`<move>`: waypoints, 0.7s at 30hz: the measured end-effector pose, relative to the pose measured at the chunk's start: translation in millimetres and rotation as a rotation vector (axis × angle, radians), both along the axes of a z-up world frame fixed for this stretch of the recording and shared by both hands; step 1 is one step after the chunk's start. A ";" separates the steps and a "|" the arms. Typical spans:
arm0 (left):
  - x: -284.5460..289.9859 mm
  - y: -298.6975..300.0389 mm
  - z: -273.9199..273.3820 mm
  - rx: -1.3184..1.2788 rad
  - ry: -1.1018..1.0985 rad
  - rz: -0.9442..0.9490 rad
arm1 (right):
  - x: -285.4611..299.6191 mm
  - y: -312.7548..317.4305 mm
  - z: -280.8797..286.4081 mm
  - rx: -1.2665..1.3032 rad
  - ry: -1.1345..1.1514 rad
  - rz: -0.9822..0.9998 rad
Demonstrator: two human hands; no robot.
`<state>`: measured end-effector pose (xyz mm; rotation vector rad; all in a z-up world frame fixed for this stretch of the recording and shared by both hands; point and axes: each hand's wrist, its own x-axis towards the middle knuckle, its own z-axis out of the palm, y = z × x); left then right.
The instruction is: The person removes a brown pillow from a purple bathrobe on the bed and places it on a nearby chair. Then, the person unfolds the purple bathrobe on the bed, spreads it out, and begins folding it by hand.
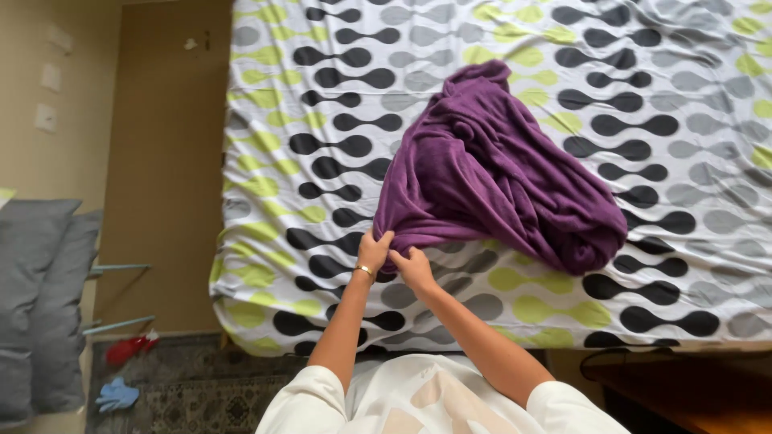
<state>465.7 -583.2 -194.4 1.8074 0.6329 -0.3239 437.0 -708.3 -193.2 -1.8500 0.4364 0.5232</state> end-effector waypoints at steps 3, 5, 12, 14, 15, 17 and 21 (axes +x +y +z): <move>-15.8 65.7 -4.2 0.014 -0.032 0.020 | -16.1 49.9 -16.2 0.183 0.095 0.026; -35.8 109.7 -2.2 0.036 -0.072 0.057 | -31.0 76.6 13.1 0.223 0.152 0.148; -75.2 222.9 4.9 0.307 -0.015 -0.002 | -52.6 107.2 66.2 0.025 -0.084 0.443; -64.3 226.9 8.7 0.421 -0.105 -0.048 | -47.4 100.5 67.7 0.001 -0.148 0.391; -60.9 228.5 10.0 0.537 -0.190 -0.074 | -46.5 96.8 68.0 -0.020 -0.206 0.360; -46.3 219.8 2.0 0.450 -0.217 -0.091 | -42.1 85.4 59.0 -0.078 -0.206 0.342; -28.6 186.2 9.4 0.314 -0.204 -0.158 | -28.3 53.0 37.5 -0.219 -0.223 0.327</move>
